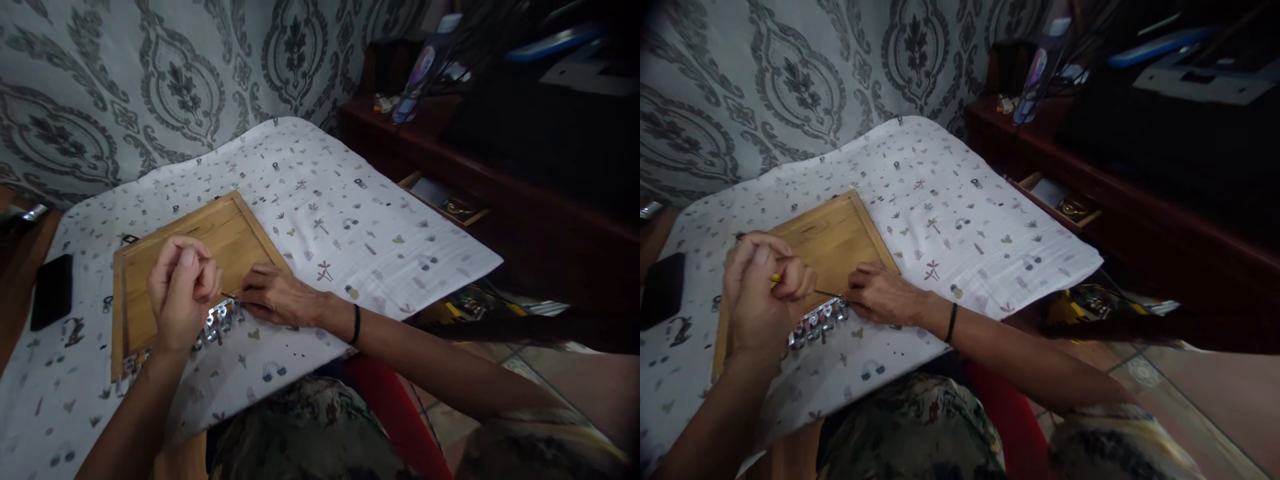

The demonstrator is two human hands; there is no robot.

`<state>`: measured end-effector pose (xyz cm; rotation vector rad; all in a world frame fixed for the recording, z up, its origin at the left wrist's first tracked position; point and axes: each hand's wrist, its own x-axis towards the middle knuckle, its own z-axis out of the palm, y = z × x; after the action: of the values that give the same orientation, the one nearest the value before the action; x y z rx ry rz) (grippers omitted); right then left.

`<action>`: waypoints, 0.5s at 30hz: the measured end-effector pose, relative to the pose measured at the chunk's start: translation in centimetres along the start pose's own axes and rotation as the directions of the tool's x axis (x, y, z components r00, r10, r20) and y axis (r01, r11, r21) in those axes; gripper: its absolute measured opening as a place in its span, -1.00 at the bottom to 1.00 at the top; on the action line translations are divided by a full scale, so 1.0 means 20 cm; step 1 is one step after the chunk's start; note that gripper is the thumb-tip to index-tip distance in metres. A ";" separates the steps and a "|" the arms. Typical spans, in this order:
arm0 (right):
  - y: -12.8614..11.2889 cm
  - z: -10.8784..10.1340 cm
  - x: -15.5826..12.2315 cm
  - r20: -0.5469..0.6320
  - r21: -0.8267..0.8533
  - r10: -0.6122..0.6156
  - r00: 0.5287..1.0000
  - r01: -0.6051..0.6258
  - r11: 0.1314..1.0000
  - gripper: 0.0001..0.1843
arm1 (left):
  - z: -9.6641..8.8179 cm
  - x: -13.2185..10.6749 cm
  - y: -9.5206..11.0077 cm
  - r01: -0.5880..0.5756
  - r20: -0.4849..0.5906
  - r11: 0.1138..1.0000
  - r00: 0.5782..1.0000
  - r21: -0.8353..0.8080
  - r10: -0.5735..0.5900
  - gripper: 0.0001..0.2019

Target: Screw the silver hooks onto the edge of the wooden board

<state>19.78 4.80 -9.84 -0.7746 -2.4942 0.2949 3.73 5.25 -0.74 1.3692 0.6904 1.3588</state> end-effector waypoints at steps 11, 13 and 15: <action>0.00 0.00 -0.01 -0.040 0.015 0.001 0.999 -0.001 1.000 -0.77 | 0.05 -0.02 -0.01 0.016 -0.252 0.999 0.968 0.043 -0.004 -0.59; 0.00 0.01 -0.01 -0.066 0.048 0.010 0.998 -0.007 0.999 -0.77 | 0.05 0.00 -0.02 0.005 -0.286 1.000 0.958 -0.004 -0.006 -0.57; 0.00 0.01 -0.01 -0.112 0.095 0.040 0.993 -0.029 0.995 -0.78 | 0.05 0.02 -0.03 0.020 -0.259 0.999 0.966 -0.029 -0.027 -0.56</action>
<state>19.75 4.68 -10.03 -0.7756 -2.3449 0.3659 4.85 5.45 -0.92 1.1690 0.8560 1.5388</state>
